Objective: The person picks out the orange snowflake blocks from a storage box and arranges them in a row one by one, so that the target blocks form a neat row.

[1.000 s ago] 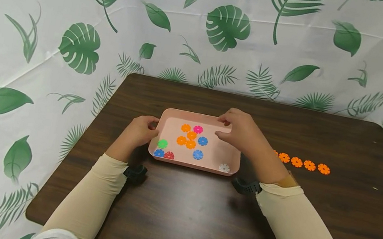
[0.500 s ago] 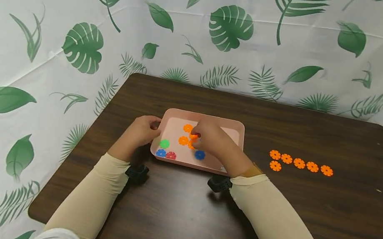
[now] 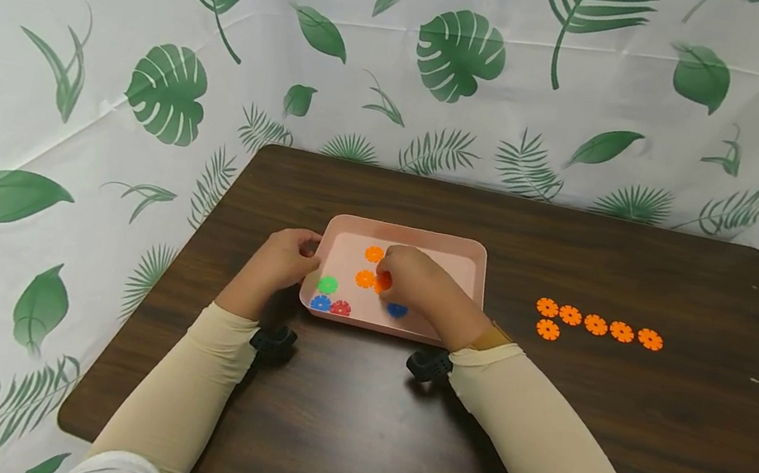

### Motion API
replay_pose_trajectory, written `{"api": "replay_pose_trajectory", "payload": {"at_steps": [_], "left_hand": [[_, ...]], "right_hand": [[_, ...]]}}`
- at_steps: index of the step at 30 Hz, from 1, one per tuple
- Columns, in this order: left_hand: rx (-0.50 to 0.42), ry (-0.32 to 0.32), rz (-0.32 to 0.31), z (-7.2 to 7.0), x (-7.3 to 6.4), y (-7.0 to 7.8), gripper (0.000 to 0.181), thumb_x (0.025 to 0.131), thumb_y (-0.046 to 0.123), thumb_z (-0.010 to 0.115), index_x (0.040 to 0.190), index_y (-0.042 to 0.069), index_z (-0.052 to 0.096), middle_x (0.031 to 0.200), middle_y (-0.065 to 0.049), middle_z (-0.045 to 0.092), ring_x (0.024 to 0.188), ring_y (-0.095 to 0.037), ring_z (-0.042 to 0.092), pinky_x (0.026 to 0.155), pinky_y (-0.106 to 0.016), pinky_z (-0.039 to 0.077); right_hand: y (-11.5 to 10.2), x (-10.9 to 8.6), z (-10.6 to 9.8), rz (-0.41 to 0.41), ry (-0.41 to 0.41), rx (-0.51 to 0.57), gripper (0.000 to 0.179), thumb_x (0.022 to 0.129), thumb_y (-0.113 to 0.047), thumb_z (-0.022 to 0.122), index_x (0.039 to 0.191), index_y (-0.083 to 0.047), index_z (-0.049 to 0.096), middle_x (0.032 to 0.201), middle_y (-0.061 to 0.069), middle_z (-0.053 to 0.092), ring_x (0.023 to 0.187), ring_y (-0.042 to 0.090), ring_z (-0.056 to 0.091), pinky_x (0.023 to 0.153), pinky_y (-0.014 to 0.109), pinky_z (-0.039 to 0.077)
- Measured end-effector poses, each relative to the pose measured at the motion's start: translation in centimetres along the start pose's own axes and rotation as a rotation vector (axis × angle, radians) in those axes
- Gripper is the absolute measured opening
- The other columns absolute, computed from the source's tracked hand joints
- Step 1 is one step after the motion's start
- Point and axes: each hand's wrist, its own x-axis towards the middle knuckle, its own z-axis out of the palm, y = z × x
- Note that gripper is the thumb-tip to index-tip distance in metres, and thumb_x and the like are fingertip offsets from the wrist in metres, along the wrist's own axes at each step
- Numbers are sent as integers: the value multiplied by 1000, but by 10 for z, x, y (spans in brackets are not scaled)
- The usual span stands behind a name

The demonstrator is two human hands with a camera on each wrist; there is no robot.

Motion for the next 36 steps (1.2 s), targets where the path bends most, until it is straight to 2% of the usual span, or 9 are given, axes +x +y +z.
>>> {"api": "replay_pose_trajectory", "payload": {"at_steps": [13, 18, 26, 36], "left_hand": [[-4, 0, 3, 2, 2, -1, 53, 94, 20, 69, 146, 12, 60, 113, -12, 67, 90, -29, 63, 75, -40, 58], [2, 23, 52, 2, 3, -4, 51, 94, 19, 67, 143, 10, 61, 108, -11, 69, 85, -27, 63, 69, -37, 55], [8, 37, 76, 3, 2, -5, 50, 93, 19, 66, 142, 9, 62, 107, -10, 69, 85, -26, 63, 69, -38, 55], [9, 30, 55, 3, 4, -6, 50, 94, 20, 67, 143, 10, 61, 109, -10, 68, 87, -26, 63, 71, -38, 56]], "right_hand": [[-4, -4, -3, -43, -26, -92, 24, 84, -13, 85, 105, -7, 79, 98, 7, 61, 86, 23, 56, 86, 37, 54], [-7, -6, -5, -51, -40, -121, 22, 84, -13, 85, 105, -8, 79, 94, 6, 59, 83, 22, 55, 83, 36, 53], [-11, -2, -4, 1, -87, -146, 18, 86, -10, 81, 103, -6, 78, 94, 5, 59, 83, 22, 55, 85, 35, 54], [-10, 1, -2, 28, -100, -161, 24, 82, -15, 85, 101, -7, 73, 93, 5, 54, 81, 23, 52, 75, 33, 48]]}}
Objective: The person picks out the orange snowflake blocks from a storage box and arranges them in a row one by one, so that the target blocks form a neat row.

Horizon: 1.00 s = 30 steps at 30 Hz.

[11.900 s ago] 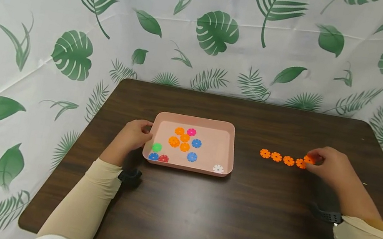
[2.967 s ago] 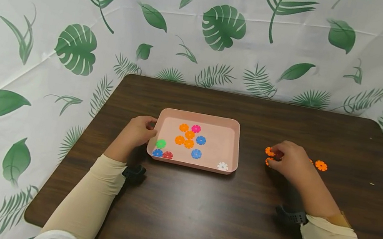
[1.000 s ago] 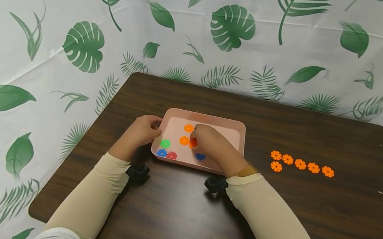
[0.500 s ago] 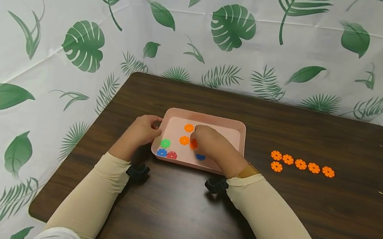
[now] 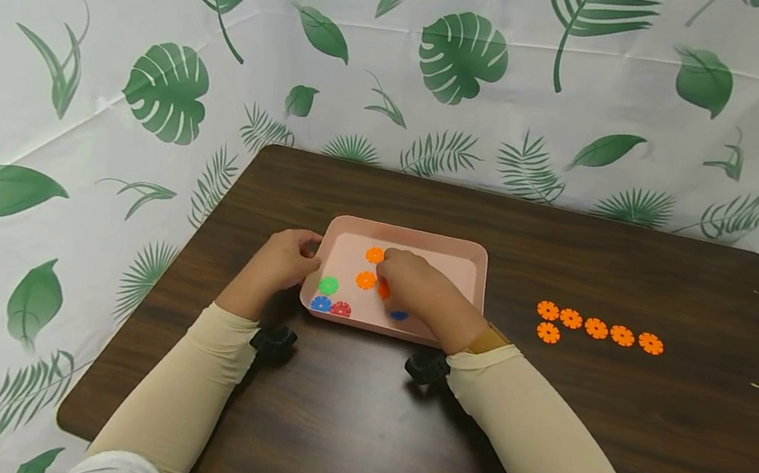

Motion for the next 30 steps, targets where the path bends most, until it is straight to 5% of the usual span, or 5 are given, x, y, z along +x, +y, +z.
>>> {"api": "replay_pose_trajectory", "payload": {"at_steps": [15, 23, 30], "left_hand": [[6, 1, 11, 1, -1, 2, 50, 93, 20, 67, 142, 10, 62, 105, -9, 68, 84, -26, 63, 67, -36, 54], [11, -6, -4, 2, -1, 2, 51, 94, 20, 68, 143, 10, 61, 109, -10, 68, 87, -26, 63, 71, -38, 56], [22, -5, 0, 1, -1, 1, 51, 94, 20, 67, 144, 11, 61, 111, -10, 68, 88, -27, 63, 71, -38, 55]], "right_hand": [[1, -7, -3, 35, 17, 48, 27, 80, -16, 85, 101, -9, 69, 92, 4, 56, 80, 22, 52, 74, 33, 47], [13, -19, -9, -7, 133, 133, 32, 80, -19, 86, 104, -5, 70, 91, 3, 61, 82, 21, 54, 76, 34, 50], [31, -47, -35, 98, 177, 193, 34, 82, -16, 84, 111, -6, 70, 101, 4, 63, 94, 25, 60, 87, 41, 55]]}}
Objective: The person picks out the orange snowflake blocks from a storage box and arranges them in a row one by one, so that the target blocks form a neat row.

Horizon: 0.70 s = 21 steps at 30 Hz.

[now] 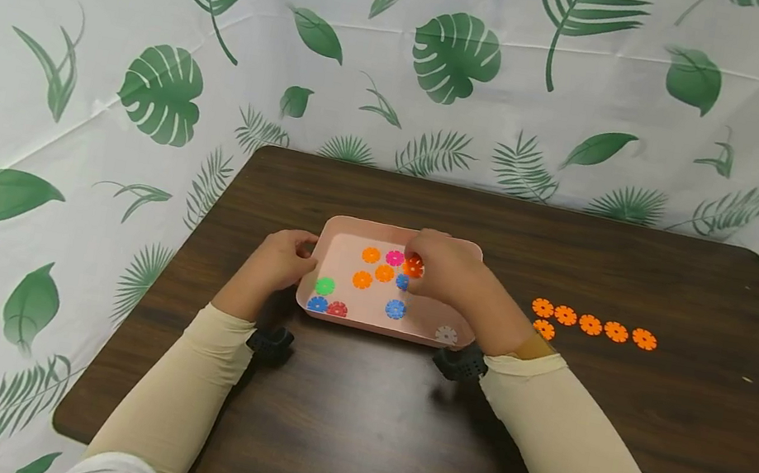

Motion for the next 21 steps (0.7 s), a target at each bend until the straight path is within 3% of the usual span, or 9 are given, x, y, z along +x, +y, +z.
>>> {"api": "replay_pose_trajectory", "payload": {"at_steps": [7, 11, 15, 21], "left_hand": [[3, 3, 5, -2, 0, -2, 51, 94, 21, 67, 144, 11, 61, 110, -9, 68, 86, -26, 63, 69, -37, 55], [2, -5, -5, -2, 0, -1, 52, 94, 22, 67, 144, 11, 61, 112, -10, 68, 88, -27, 63, 70, -38, 56], [-5, -13, -16, -2, 1, -1, 53, 93, 21, 67, 145, 12, 60, 113, -10, 68, 87, -27, 63, 69, -38, 56], [-12, -27, -31, -2, 1, 2, 53, 93, 21, 68, 145, 12, 60, 113, -11, 68, 87, -27, 64, 68, -37, 56]], "right_hand": [[35, -49, -43, 6, 130, 28, 30, 81, -7, 80, 109, -1, 69, 101, 8, 63, 90, 27, 59, 82, 44, 55], [60, -80, -58, 62, 143, 0, 32, 82, -9, 80, 110, 1, 69, 104, 12, 63, 91, 29, 59, 82, 48, 53], [91, -109, -60, 138, 132, -33, 33, 83, -11, 79, 110, 4, 67, 106, 16, 64, 94, 32, 60, 83, 53, 53], [136, -144, -40, 200, 96, -64, 34, 82, -11, 82, 106, 7, 67, 100, 16, 64, 91, 33, 63, 82, 56, 53]]}}
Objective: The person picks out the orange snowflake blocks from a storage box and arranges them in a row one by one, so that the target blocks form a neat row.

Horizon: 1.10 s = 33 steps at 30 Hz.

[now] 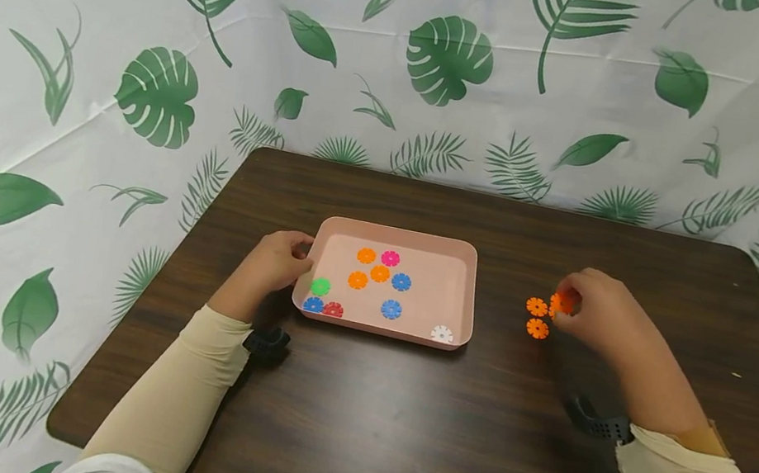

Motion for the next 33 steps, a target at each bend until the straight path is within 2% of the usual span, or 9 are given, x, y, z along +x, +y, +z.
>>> {"api": "replay_pose_trajectory", "payload": {"at_steps": [6, 13, 19, 26, 33], "left_hand": [[5, 2, -6, 0, 0, 0, 53, 94, 22, 68, 146, 12, 60, 115, -11, 68, 89, -27, 64, 72, -38, 57], [10, 5, -9, 1, -1, 0, 53, 94, 23, 68, 146, 14, 60, 116, -11, 68, 90, -27, 64, 73, -39, 57], [1, 11, -7, 1, -3, 1, 53, 94, 22, 68, 146, 13, 59, 116, -11, 68, 90, -27, 64, 73, -39, 57], [17, 24, 14, 1, -3, 0, 51, 94, 22, 67, 144, 12, 61, 114, -10, 69, 90, -27, 64, 73, -39, 56], [6, 20, 6, 1, -3, 1, 53, 93, 21, 67, 144, 12, 60, 114, -11, 68, 88, -27, 63, 71, -38, 56]], "right_hand": [[23, -13, 27, 27, -12, -26, 37, 80, -13, 83, 104, 10, 66, 94, 16, 64, 84, 31, 61, 77, 55, 53], [28, -18, 45, 16, -27, -20, 33, 78, -11, 83, 98, 8, 66, 89, 14, 62, 77, 27, 58, 71, 51, 52], [26, -18, 49, 34, -26, -22, 33, 78, -11, 84, 99, 8, 67, 90, 15, 61, 78, 27, 59, 72, 52, 52], [24, -18, 48, 23, -24, -32, 35, 78, -12, 85, 100, 9, 68, 91, 15, 62, 80, 29, 60, 74, 53, 52], [24, -19, 49, 20, -18, -32, 35, 78, -12, 84, 100, 9, 67, 90, 16, 61, 80, 30, 60, 74, 54, 52]]}}
